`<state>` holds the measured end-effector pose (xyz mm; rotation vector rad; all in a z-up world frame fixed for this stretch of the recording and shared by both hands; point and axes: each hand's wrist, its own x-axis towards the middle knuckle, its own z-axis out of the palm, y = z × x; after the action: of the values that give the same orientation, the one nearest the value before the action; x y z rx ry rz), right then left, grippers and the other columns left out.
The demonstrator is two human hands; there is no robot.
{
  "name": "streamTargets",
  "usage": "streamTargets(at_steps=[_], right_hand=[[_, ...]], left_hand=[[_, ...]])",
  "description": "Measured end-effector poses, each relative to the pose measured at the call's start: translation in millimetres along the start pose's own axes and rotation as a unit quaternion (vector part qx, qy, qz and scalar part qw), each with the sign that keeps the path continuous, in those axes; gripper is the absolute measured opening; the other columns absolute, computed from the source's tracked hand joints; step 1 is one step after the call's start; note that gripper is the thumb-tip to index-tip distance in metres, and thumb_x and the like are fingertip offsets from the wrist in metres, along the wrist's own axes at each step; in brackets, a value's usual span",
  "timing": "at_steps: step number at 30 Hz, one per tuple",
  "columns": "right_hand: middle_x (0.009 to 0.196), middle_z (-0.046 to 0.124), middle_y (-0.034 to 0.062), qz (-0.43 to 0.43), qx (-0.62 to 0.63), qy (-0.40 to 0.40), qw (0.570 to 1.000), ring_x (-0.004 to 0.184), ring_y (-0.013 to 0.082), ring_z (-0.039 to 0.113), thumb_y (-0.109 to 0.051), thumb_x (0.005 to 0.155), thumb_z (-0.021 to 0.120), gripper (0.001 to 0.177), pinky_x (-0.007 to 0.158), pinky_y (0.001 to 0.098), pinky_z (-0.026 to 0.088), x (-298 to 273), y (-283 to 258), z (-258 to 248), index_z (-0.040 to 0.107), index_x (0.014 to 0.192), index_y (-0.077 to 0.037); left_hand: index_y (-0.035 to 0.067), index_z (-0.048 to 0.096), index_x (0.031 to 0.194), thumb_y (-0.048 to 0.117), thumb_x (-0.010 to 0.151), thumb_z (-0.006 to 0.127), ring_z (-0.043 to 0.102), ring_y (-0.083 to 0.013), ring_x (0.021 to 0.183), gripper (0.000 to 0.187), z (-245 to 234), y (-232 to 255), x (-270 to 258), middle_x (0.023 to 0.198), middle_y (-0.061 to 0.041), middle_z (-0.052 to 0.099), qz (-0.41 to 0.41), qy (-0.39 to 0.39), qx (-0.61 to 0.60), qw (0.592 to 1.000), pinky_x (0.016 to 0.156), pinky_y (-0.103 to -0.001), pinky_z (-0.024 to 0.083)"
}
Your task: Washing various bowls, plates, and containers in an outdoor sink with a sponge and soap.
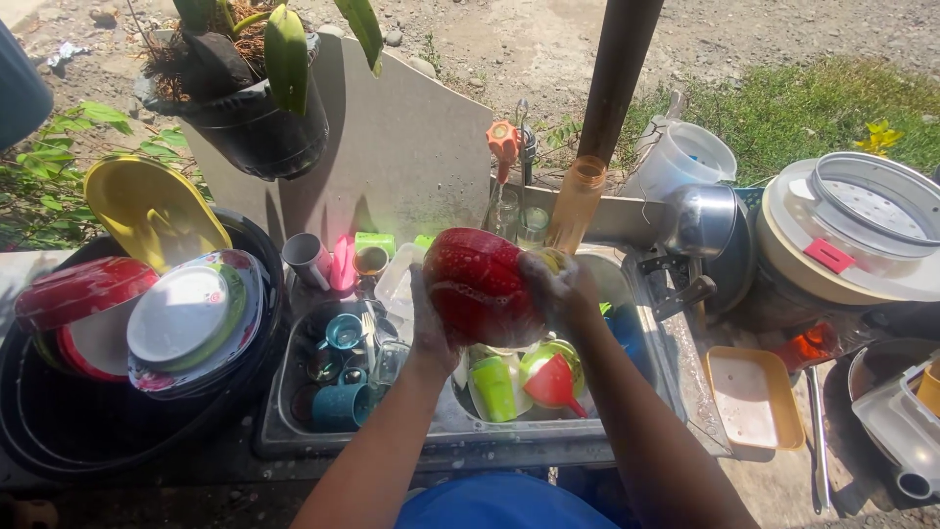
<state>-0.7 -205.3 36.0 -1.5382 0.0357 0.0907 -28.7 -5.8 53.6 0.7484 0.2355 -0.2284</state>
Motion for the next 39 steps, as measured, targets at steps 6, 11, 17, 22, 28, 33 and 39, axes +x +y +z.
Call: streamTargets(at_steps=[6,11,17,22,28,33,39], right_hand=[[0.083,0.072,0.0159,-0.363,-0.562,-0.223,0.709,0.074,0.0344,0.07,-0.047,0.096,0.066,0.042,0.066,0.0455,0.054,-56.2,-36.2,46.1,0.074,0.093,-0.007],[0.097,0.07,0.0193,-0.195,-0.56,-0.287,0.752,0.093,0.0376,0.067,-0.05,0.095,0.061,0.049,0.082,0.0497,0.05,-50.2,8.0,31.2,0.07,0.11,-0.004],[0.116,0.068,0.0223,-0.373,-0.596,-0.156,0.693,0.105,0.0415,0.065,-0.026,0.088,0.06,0.031,0.092,0.0505,0.048,-17.8,49.1,-5.7,0.068,0.11,-0.004],[0.115,0.066,0.0206,-0.143,-0.685,-0.113,0.705,0.101,0.0379,0.068,-0.018,0.103,0.053,0.026,0.088,0.0482,0.055,-18.9,18.6,22.4,0.067,0.118,-0.001],[0.101,0.071,0.025,-0.206,-0.425,-0.305,0.827,0.092,0.0425,0.069,-0.012,0.086,0.065,0.025,0.082,0.0478,0.054,-38.9,57.4,32.9,0.076,0.105,-0.001],[0.106,0.071,0.023,-0.198,-0.442,-0.014,0.875,0.091,0.0384,0.072,-0.01,0.093,0.063,0.017,0.078,0.0452,0.057,-5.9,47.6,39.9,0.071,0.107,-0.001],[0.093,0.075,0.0198,-0.13,-0.381,-0.308,0.862,0.084,0.0364,0.073,-0.009,0.079,0.073,0.029,0.08,0.044,0.056,-20.0,33.5,43.3,0.074,0.108,-0.008]], left_hand=[[0.004,0.053,0.144,0.036,0.102,0.053,0.066,-0.0291,0.112,0.053,-70.6,-20.6,28.6,0.126,-0.014,0.066,-0.049,-0.195,-0.164,0.966,0.088,-0.039,0.057],[0.004,0.055,0.141,0.021,0.096,0.056,0.066,-0.021,0.107,0.048,-68.0,-27.3,25.4,0.119,-0.01,0.067,0.036,-0.007,0.072,0.997,0.093,-0.035,0.055],[0.001,0.053,0.144,0.024,0.105,0.05,0.062,-0.0147,0.108,0.046,-71.9,-27.5,14.5,0.124,-0.01,0.066,0.134,0.015,0.185,0.973,0.095,-0.028,0.05],[0.003,0.05,0.146,0.023,0.104,0.051,0.058,-0.0136,0.109,0.046,-50.8,-43.0,3.0,0.126,-0.009,0.063,0.142,0.009,0.25,0.958,0.096,-0.027,0.046],[0.003,0.05,0.145,0.027,0.104,0.051,0.06,-0.0171,0.114,0.048,-66.0,-31.1,6.6,0.131,-0.012,0.064,0.185,0.028,0.286,0.94,0.1,-0.03,0.048],[0.005,0.045,0.151,0.029,0.107,0.051,0.057,-0.0197,0.122,0.051,-60.9,-59.6,-4.7,0.138,-0.012,0.06,0.162,-0.01,0.369,0.915,0.105,-0.032,0.044],[0.008,0.037,0.156,0.035,0.106,0.047,0.055,-0.0256,0.127,0.058,-70.4,-22.2,-7.3,0.14,-0.017,0.056,0.094,-0.053,0.13,0.986,0.109,-0.039,0.045]])
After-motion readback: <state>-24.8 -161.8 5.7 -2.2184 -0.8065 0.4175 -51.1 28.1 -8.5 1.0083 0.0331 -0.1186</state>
